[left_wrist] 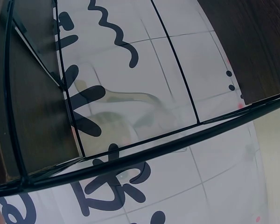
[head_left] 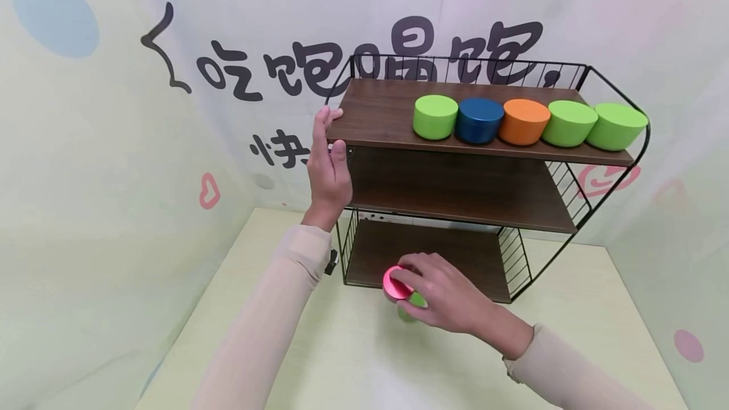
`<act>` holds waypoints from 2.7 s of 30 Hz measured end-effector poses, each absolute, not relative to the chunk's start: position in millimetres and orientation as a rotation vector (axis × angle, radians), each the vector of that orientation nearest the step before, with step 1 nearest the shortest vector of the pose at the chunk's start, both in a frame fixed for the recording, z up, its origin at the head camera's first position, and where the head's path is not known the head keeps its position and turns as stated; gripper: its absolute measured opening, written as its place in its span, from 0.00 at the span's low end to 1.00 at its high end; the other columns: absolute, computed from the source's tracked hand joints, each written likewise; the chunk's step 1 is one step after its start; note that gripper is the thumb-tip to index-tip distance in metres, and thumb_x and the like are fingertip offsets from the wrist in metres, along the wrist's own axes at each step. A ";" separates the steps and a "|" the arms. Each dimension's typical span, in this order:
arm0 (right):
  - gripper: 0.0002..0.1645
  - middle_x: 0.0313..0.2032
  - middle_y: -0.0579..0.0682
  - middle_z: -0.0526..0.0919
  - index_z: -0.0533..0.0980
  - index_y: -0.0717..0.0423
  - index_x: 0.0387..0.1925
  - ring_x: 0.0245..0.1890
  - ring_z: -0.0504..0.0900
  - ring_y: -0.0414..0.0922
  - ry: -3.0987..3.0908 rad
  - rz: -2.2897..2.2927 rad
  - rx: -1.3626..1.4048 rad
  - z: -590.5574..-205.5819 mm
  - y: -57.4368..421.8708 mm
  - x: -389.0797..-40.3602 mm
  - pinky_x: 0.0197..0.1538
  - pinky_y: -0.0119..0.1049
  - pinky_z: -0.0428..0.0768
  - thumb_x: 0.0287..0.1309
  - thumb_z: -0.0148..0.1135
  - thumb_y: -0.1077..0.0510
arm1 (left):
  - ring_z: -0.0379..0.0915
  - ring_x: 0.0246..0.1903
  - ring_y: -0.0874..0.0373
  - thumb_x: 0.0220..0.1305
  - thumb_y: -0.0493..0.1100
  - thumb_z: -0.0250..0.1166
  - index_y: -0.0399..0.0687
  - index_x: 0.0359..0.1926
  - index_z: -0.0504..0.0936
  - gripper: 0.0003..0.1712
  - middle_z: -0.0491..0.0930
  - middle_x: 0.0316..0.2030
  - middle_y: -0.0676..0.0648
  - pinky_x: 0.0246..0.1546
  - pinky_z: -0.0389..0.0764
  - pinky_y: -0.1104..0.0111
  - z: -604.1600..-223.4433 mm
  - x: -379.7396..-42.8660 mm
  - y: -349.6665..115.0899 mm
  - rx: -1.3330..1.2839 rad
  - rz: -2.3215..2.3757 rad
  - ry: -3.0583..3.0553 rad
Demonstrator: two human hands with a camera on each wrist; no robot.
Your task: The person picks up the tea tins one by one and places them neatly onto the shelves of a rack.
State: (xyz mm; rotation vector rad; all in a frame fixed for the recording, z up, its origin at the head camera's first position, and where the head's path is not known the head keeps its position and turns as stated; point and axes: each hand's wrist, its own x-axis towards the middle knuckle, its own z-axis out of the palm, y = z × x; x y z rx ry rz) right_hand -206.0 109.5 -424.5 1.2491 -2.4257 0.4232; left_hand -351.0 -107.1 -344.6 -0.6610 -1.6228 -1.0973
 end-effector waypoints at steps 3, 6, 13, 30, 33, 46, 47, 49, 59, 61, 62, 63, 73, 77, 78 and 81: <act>0.31 0.48 0.54 0.81 0.81 0.54 0.50 0.47 0.80 0.49 -2.391 0.419 1.264 -414.9 110.4 -210.0 0.49 0.43 0.80 0.45 0.79 0.47 | 0.66 0.66 0.51 0.80 0.54 0.42 0.33 0.69 0.59 0.31 0.74 0.61 0.40 0.67 0.63 0.58 -344.3 -350.5 -107.4 -0.665 -1.095 -1.622; 0.32 0.49 0.55 0.81 0.81 0.55 0.51 0.48 0.80 0.50 -2.368 0.422 1.274 -404.6 110.5 -213.0 0.50 0.44 0.80 0.45 0.79 0.47 | 0.66 0.66 0.51 0.80 0.54 0.42 0.33 0.69 0.59 0.31 0.74 0.61 0.40 0.67 0.63 0.58 -344.3 -350.0 -107.8 -0.666 -1.093 -1.622; 0.33 0.49 0.55 0.82 0.81 0.56 0.51 0.51 0.79 0.50 -2.350 0.404 1.269 -382.0 110.0 -216.5 0.53 0.45 0.80 0.44 0.80 0.46 | 0.65 0.66 0.50 0.80 0.54 0.43 0.33 0.69 0.59 0.31 0.74 0.61 0.40 0.67 0.63 0.58 -344.5 -349.6 -107.8 -0.668 -1.089 -1.627; 0.39 0.54 0.56 0.80 0.79 0.56 0.57 0.54 0.77 0.51 -2.359 0.376 1.263 -321.8 115.6 -219.8 0.52 0.46 0.80 0.44 0.81 0.46 | 0.66 0.66 0.51 0.80 0.54 0.42 0.33 0.69 0.59 0.31 0.74 0.61 0.41 0.67 0.63 0.58 -344.6 -351.4 -107.6 -0.653 -1.089 -1.625; 0.38 0.54 0.56 0.80 0.79 0.56 0.57 0.54 0.77 0.52 -2.320 0.370 1.270 -309.5 115.1 -223.2 0.53 0.47 0.79 0.44 0.80 0.47 | 0.66 0.66 0.51 0.80 0.54 0.42 0.33 0.69 0.59 0.31 0.74 0.61 0.41 0.67 0.63 0.58 -344.7 -351.4 -107.5 -0.651 -1.083 -1.625; 0.33 0.53 0.61 0.79 0.78 0.61 0.55 0.54 0.77 0.56 -2.173 0.374 1.269 -263.7 109.3 -236.6 0.55 0.49 0.77 0.49 0.78 0.52 | 0.65 0.66 0.52 0.79 0.55 0.43 0.33 0.69 0.59 0.32 0.74 0.61 0.40 0.66 0.64 0.59 -343.6 -350.4 -106.9 -0.653 -1.096 -1.634; 0.33 0.53 0.61 0.79 0.78 0.61 0.55 0.54 0.77 0.56 -2.166 0.378 1.270 -260.6 108.6 -237.5 0.55 0.49 0.77 0.49 0.77 0.52 | 0.65 0.66 0.52 0.79 0.55 0.43 0.34 0.69 0.59 0.32 0.74 0.61 0.41 0.66 0.64 0.59 -343.5 -350.4 -107.1 -0.652 -1.099 -1.634; 0.31 0.53 0.62 0.79 0.79 0.62 0.55 0.54 0.77 0.56 -2.151 0.381 1.265 -254.3 107.2 -239.4 0.56 0.49 0.76 0.50 0.77 0.53 | 0.65 0.66 0.52 0.79 0.55 0.43 0.34 0.69 0.59 0.32 0.74 0.61 0.41 0.66 0.64 0.59 -343.0 -350.4 -107.3 -0.654 -1.102 -1.635; 0.31 0.53 0.62 0.79 0.79 0.64 0.55 0.55 0.76 0.56 -2.108 0.397 1.227 -230.6 98.7 -250.5 0.57 0.50 0.75 0.51 0.76 0.54 | 0.66 0.66 0.51 0.79 0.55 0.43 0.34 0.69 0.59 0.33 0.74 0.61 0.40 0.65 0.66 0.59 -343.9 -351.5 -107.9 -0.654 -1.098 -1.625; 0.32 0.53 0.63 0.79 0.78 0.63 0.56 0.55 0.76 0.56 -2.102 0.398 1.223 -227.7 97.5 -252.6 0.58 0.51 0.75 0.51 0.76 0.54 | 0.66 0.66 0.51 0.79 0.55 0.43 0.34 0.69 0.59 0.33 0.74 0.61 0.40 0.65 0.66 0.59 -344.5 -352.1 -107.9 -0.660 -1.098 -1.622; 0.32 0.54 0.63 0.79 0.78 0.63 0.57 0.55 0.76 0.56 -2.097 0.394 1.220 -226.4 97.0 -254.1 0.59 0.51 0.74 0.52 0.76 0.54 | 0.66 0.65 0.51 0.79 0.55 0.43 0.33 0.69 0.59 0.33 0.75 0.61 0.40 0.64 0.67 0.59 -344.8 -352.4 -107.9 -0.663 -1.097 -1.620; 0.32 0.54 0.63 0.79 0.78 0.63 0.57 0.55 0.76 0.57 -2.095 0.392 1.214 -225.1 96.3 -255.6 0.59 0.51 0.73 0.52 0.76 0.55 | 0.67 0.65 0.51 0.79 0.55 0.43 0.33 0.69 0.59 0.33 0.75 0.60 0.39 0.64 0.67 0.58 -344.9 -352.8 -108.0 -0.664 -1.095 -1.617; 0.30 0.55 0.63 0.78 0.76 0.63 0.59 0.58 0.75 0.58 -2.155 0.370 1.102 -216.7 92.4 -272.1 0.62 0.52 0.70 0.57 0.71 0.55 | 0.67 0.65 0.50 0.79 0.55 0.44 0.33 0.69 0.59 0.32 0.75 0.60 0.40 0.65 0.66 0.59 -344.9 -353.3 -108.6 -0.662 -1.087 -1.616; 0.30 0.57 0.63 0.77 0.76 0.63 0.59 0.60 0.73 0.58 -2.222 0.345 1.050 -214.7 91.4 -276.7 0.63 0.52 0.69 0.58 0.70 0.53 | 0.67 0.65 0.50 0.79 0.55 0.44 0.33 0.69 0.59 0.32 0.75 0.60 0.40 0.65 0.66 0.59 -344.4 -352.5 -108.5 -0.664 -1.082 -1.619; 0.31 0.58 0.63 0.77 0.76 0.62 0.60 0.61 0.73 0.58 -2.242 0.342 1.034 -214.3 91.2 -277.8 0.64 0.52 0.69 0.58 0.70 0.53 | 0.67 0.65 0.50 0.79 0.55 0.44 0.33 0.69 0.59 0.32 0.74 0.60 0.40 0.65 0.66 0.59 -344.3 -352.5 -108.5 -0.665 -1.082 -1.617; 0.31 0.59 0.62 0.76 0.76 0.61 0.60 0.62 0.72 0.57 -2.295 0.344 0.992 -213.7 91.1 -280.8 0.64 0.52 0.68 0.59 0.70 0.52 | 0.67 0.65 0.50 0.79 0.54 0.44 0.33 0.69 0.59 0.32 0.74 0.61 0.40 0.65 0.66 0.59 -344.0 -352.3 -108.5 -0.666 -1.084 -1.615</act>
